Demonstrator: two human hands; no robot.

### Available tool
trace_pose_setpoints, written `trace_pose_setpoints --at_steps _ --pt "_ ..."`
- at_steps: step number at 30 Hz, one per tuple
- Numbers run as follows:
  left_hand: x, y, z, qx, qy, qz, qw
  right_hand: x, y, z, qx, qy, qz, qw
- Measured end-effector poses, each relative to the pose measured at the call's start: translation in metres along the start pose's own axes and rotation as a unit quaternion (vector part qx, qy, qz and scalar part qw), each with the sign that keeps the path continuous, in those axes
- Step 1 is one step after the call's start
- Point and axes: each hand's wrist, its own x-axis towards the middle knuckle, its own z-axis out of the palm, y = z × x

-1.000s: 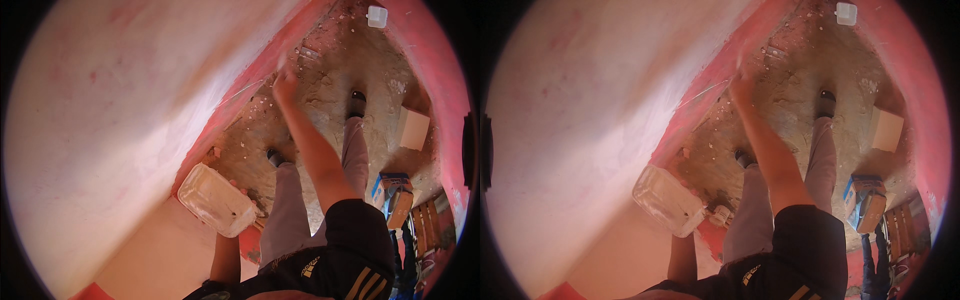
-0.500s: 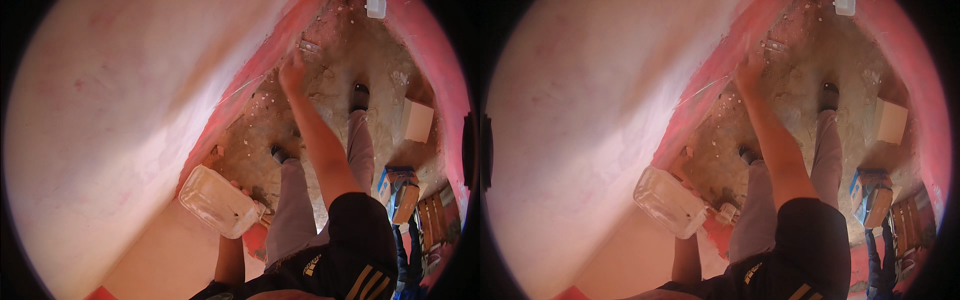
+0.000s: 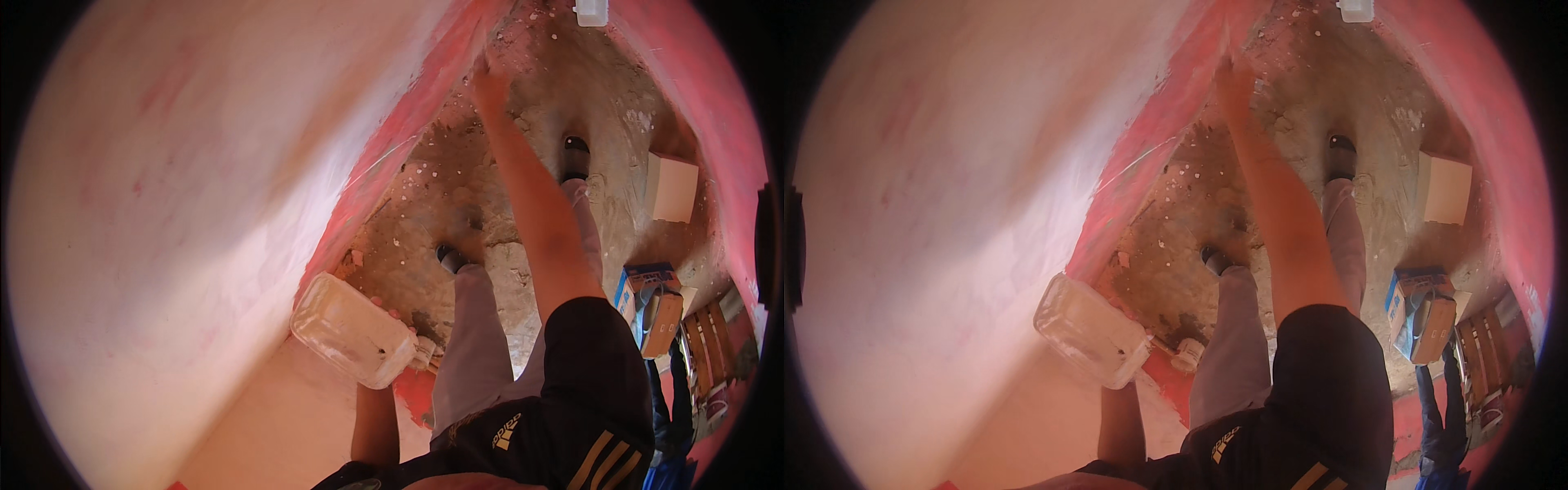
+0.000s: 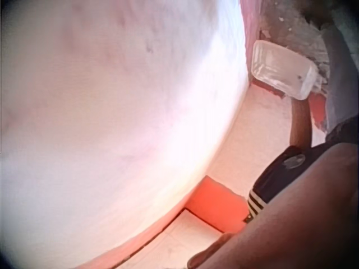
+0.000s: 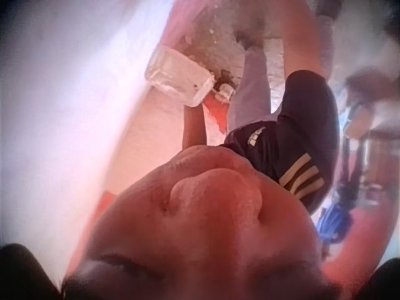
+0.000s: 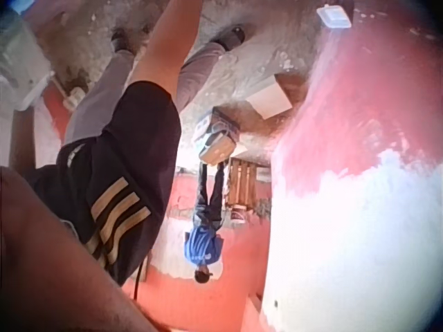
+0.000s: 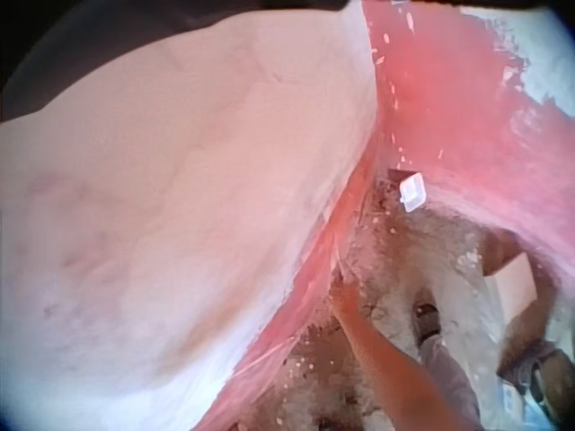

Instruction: The person applies plaster to the corner and upper edges of a wall using a spatula, periodically taking more plaster from a container.

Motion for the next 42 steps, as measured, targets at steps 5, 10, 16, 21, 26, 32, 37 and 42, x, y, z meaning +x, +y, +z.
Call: trace_pose_setpoints --at_steps 5,10,16,21,26,32,37,42 --pt "0.035 -0.034 0.054 -0.021 -0.036 -0.007 0.999 -0.060 0.012 0.051 -0.168 0.090 -0.269 0.944" --pt "0.023 -0.027 0.070 -0.011 0.017 0.001 1.000 -0.124 0.028 -0.023 -0.147 -0.222 0.073 0.961" --pt "0.054 -0.065 0.089 -0.069 0.043 -0.020 0.996 0.168 -0.032 -0.097 -0.233 0.148 -0.250 0.928" --pt "0.056 -0.078 0.101 0.031 0.060 -0.024 0.997 0.095 -0.035 -0.043 -0.197 0.126 -0.146 0.961" --pt "0.055 -0.074 0.124 0.040 0.109 -0.034 0.993 -0.099 -0.015 -0.047 -0.078 -0.256 0.007 0.963" --pt "0.051 -0.064 0.116 0.063 0.054 -0.015 0.996 0.143 -0.026 -0.105 -0.186 0.083 -0.091 0.975" --pt "0.071 -0.067 0.097 -0.043 -0.017 -0.033 0.998 0.267 -0.039 -0.124 0.086 0.026 -0.299 0.950" --pt "0.053 -0.034 0.089 0.026 0.052 -0.076 0.995 -0.095 0.005 0.031 -0.156 -0.039 -0.071 0.984"
